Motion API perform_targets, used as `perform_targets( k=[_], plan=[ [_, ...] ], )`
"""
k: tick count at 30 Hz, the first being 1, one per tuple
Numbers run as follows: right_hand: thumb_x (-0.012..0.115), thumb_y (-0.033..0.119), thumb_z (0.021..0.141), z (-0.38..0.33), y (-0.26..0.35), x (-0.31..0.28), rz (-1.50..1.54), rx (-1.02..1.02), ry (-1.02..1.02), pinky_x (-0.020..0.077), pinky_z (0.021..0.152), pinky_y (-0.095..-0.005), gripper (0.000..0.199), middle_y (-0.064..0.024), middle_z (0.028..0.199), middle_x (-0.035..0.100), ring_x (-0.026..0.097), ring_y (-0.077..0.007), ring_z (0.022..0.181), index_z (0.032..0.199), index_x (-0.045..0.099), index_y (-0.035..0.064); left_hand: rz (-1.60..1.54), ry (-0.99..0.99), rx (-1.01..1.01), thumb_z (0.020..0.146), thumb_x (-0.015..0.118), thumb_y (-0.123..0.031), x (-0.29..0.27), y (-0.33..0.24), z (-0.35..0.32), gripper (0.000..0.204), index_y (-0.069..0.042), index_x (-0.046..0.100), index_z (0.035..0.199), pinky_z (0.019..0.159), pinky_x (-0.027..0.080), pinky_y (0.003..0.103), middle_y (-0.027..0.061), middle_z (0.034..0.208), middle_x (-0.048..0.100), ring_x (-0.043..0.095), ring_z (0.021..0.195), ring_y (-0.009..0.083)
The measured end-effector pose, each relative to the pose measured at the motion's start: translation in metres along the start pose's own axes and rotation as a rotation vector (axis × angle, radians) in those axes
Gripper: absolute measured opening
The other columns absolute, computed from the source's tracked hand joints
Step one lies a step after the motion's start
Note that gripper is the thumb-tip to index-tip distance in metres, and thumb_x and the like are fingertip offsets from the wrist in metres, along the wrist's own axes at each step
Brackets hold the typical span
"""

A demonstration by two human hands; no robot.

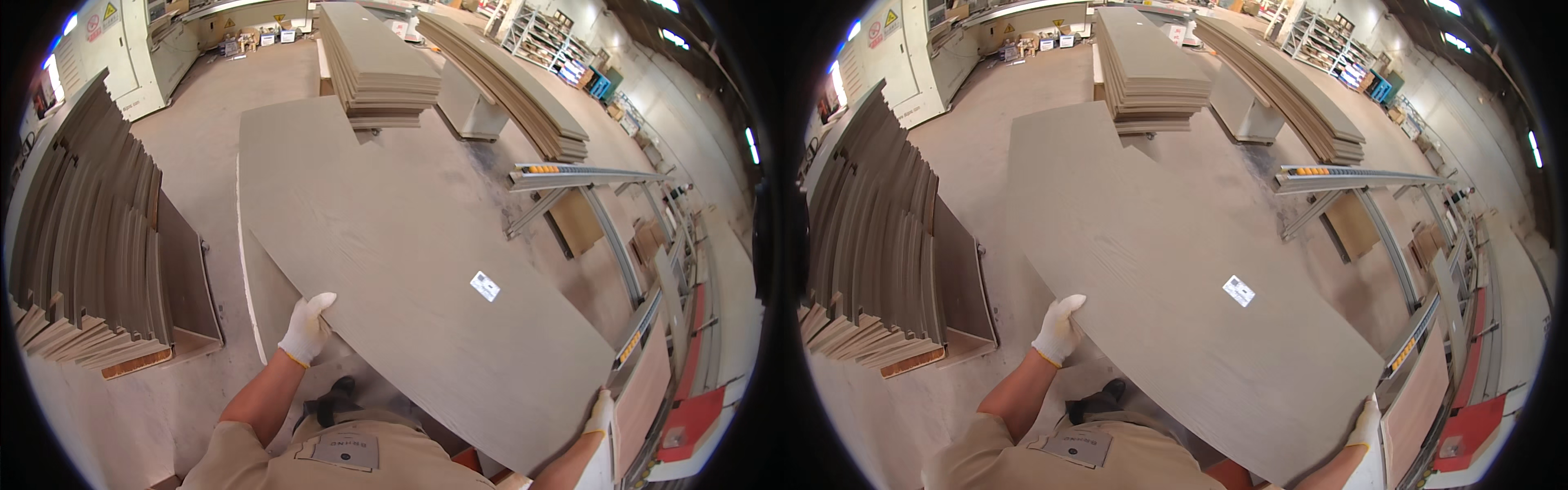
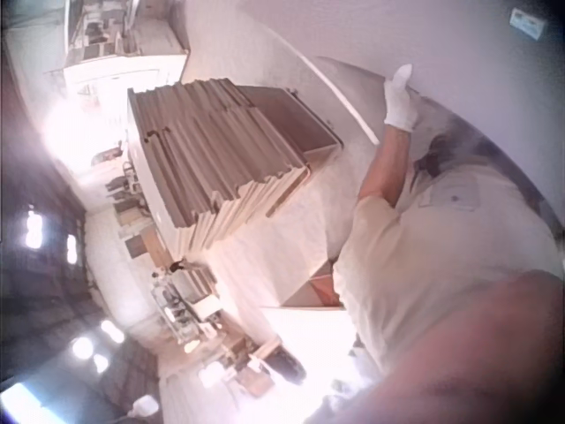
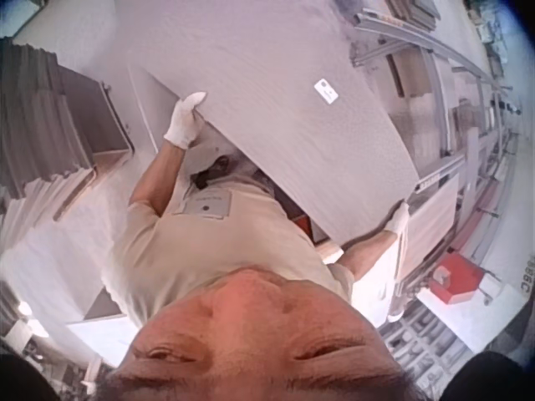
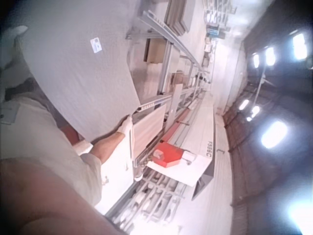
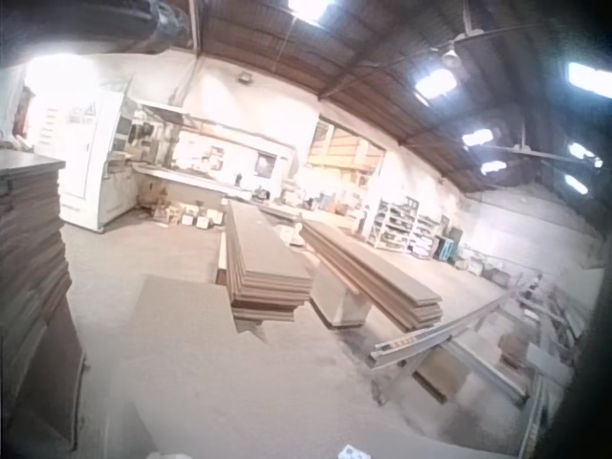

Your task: The person repeatedly picks up large flat boards from a conveyor and stacks them on a nearby pile. The person handles each board one at a time, aligning edges before placing it on the stack. The process continues throughout the clip.

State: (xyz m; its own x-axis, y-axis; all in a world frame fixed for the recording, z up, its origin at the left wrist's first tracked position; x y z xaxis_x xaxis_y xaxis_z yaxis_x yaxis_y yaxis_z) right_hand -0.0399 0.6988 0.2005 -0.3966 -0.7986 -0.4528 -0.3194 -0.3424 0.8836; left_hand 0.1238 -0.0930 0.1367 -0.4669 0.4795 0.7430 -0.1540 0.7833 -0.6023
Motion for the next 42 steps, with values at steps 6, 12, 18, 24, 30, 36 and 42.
perform_targets(
  k=[6, 12, 18, 24, 30, 36, 42],
  plan=[
    [0.066, 0.035, 0.094, -0.057, -0.005, 0.057, -0.239, 0.047, -0.218, 0.0507, 0.084, -0.0376, 0.046, -0.0102, 0.103, 0.070, 0.061, -0.0218, 0.089, 0.113, 0.071, -0.0065, -0.025, -0.254, 0.110, 0.095, 0.071, -0.020, -0.066, -0.003, 0.058, 0.043, 0.003, 0.059, 0.128, 0.095, 0.056, 0.043, 0.0130, 0.122, 0.068, 0.067, 0.110, 0.0269],
    [0.059, 0.032, 0.098, -0.114, 0.014, 0.168, 0.164, 0.120, -0.038, 0.0498, 0.085, -0.0361, 0.036, -0.0072, 0.099, 0.066, 0.058, -0.0203, 0.089, 0.103, 0.069, -0.0028, 0.039, -0.326, 0.137, 0.095, 0.073, -0.021, -0.068, -0.001, 0.073, 0.044, 0.003, 0.060, 0.129, 0.095, 0.055, 0.042, 0.0119, 0.122, 0.067, 0.066, 0.108, 0.0251],
    [0.054, 0.025, 0.101, -0.168, 0.044, 0.285, 0.363, 0.053, 0.153, 0.0480, 0.083, -0.0367, 0.029, -0.0074, 0.099, 0.066, 0.057, -0.0188, 0.090, 0.101, 0.067, -0.0009, 0.152, -0.348, 0.156, 0.095, 0.072, -0.022, -0.045, 0.008, 0.055, 0.048, 0.001, 0.056, 0.134, 0.099, 0.053, 0.041, 0.0101, 0.128, 0.065, 0.064, 0.114, 0.0249],
    [0.060, 0.018, 0.098, -0.252, 0.072, 0.399, 0.507, 0.278, 0.540, 0.0476, 0.055, -0.0362, 0.014, -0.0034, 0.085, 0.058, 0.056, -0.0178, 0.066, 0.086, 0.055, 0.0134, 0.252, -0.429, 0.220, 0.095, 0.072, -0.020, -0.054, -0.021, 0.012, 0.049, 0.006, 0.055, 0.133, 0.099, 0.052, 0.039, 0.0124, 0.128, 0.064, 0.063, 0.113, 0.0234],
    [0.051, 0.011, 0.097, -0.330, 0.106, 0.430, 0.306, 0.413, 0.786, 0.0616, 0.063, -0.0455, 0.020, -0.0097, 0.078, 0.061, 0.067, -0.0288, 0.067, 0.101, 0.062, -0.0044, 0.530, -0.449, 0.490, 0.095, 0.069, -0.013, -0.121, -0.105, 0.020, 0.064, 0.007, 0.042, 0.149, 0.111, 0.045, 0.040, 0.0212, 0.147, 0.055, 0.055, 0.134, 0.0322],
    [0.053, 0.011, 0.098, -0.266, 0.095, 0.414, -0.181, 0.051, 0.923, 0.0608, 0.075, -0.0401, 0.023, -0.0181, 0.095, 0.073, 0.073, -0.0261, 0.087, 0.110, 0.065, -0.0029, 1.446, -0.714, 0.256, 0.093, 0.071, -0.035, -0.140, -0.128, -0.032, 0.082, -0.004, 0.033, 0.160, 0.118, 0.038, 0.043, 0.0243, 0.157, 0.045, 0.046, 0.143, 0.0413],
    [0.057, 0.027, 0.101, -0.196, 0.090, 0.450, -0.313, -0.354, 0.661, 0.0528, 0.097, -0.0382, 0.035, -0.0179, 0.116, 0.073, 0.069, -0.0313, 0.110, 0.128, 0.064, 0.0059, 1.015, -0.531, 0.186, 0.099, 0.064, -0.029, -0.167, -0.054, -0.056, 0.071, -0.005, 0.035, 0.160, 0.112, 0.043, 0.040, 0.0199, 0.149, 0.056, 0.055, 0.134, 0.0318]
  ],
)
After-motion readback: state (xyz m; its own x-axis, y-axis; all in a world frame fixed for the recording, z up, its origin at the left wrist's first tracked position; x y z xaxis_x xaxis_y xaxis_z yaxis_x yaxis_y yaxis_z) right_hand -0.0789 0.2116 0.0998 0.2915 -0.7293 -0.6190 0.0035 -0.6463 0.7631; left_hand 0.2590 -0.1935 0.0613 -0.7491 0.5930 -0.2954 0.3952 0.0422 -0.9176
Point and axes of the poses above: each hand's wrist, its own z-axis towards the middle knuckle, its own x-axis out of the palm, y = z × x, the point moved 8 cm from there along z, towards the middle knuckle
